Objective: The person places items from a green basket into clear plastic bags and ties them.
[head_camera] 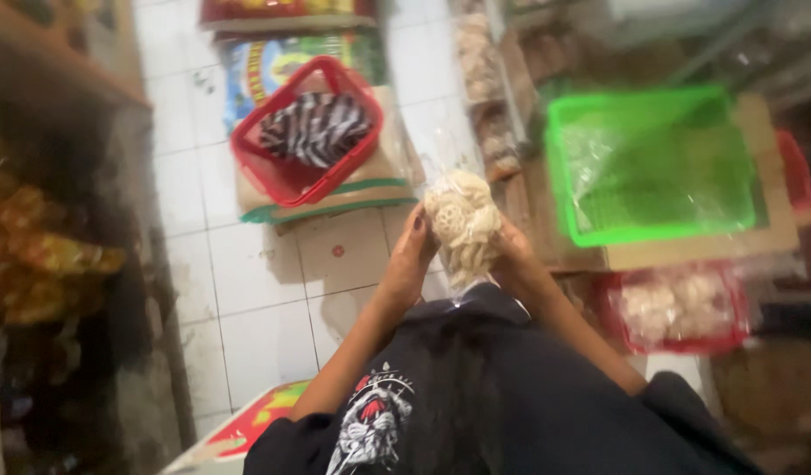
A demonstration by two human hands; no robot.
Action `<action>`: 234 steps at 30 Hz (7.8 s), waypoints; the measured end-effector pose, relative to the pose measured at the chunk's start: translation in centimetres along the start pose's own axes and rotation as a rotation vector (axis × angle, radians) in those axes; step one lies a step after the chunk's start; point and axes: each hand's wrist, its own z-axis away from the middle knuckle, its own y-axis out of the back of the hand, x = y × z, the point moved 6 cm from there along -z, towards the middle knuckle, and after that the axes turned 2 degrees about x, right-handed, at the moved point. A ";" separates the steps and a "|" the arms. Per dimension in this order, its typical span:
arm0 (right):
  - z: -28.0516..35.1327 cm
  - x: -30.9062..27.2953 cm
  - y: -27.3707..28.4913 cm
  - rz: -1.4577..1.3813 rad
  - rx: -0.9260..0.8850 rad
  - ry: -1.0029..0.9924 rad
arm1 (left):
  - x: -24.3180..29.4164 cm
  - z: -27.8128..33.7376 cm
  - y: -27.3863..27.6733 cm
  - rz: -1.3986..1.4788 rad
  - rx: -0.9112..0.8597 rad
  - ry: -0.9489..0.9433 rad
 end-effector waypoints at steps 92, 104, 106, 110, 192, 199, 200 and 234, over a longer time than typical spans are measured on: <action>9.8 -25.1 18.6 1.304 0.478 0.888 | -20.8 -12.6 -22.8 -0.850 -0.244 0.104; 9.9 -24.3 18.0 1.288 0.292 0.763 | -23.1 -14.0 -17.7 -0.899 -0.055 -0.165; 9.8 -23.9 15.9 1.446 0.196 0.851 | -23.3 -14.6 -16.3 -0.651 0.010 -0.072; 9.0 -22.8 15.2 1.634 0.115 0.798 | -23.9 -15.3 -15.4 -0.610 0.006 0.015; 4.1 -25.3 28.4 1.441 0.523 0.483 | -14.4 -7.7 -0.4 -1.512 0.584 -0.309; -0.4 -22.8 22.5 1.556 0.559 0.288 | -9.0 -4.5 1.9 -1.496 0.697 -0.306; -1.0 -22.4 21.4 1.560 0.505 0.376 | -8.2 -4.2 2.5 -1.484 0.707 -0.292; -11.6 -8.5 6.5 1.278 0.610 0.359 | 12.0 -4.1 17.2 -1.510 0.570 -0.285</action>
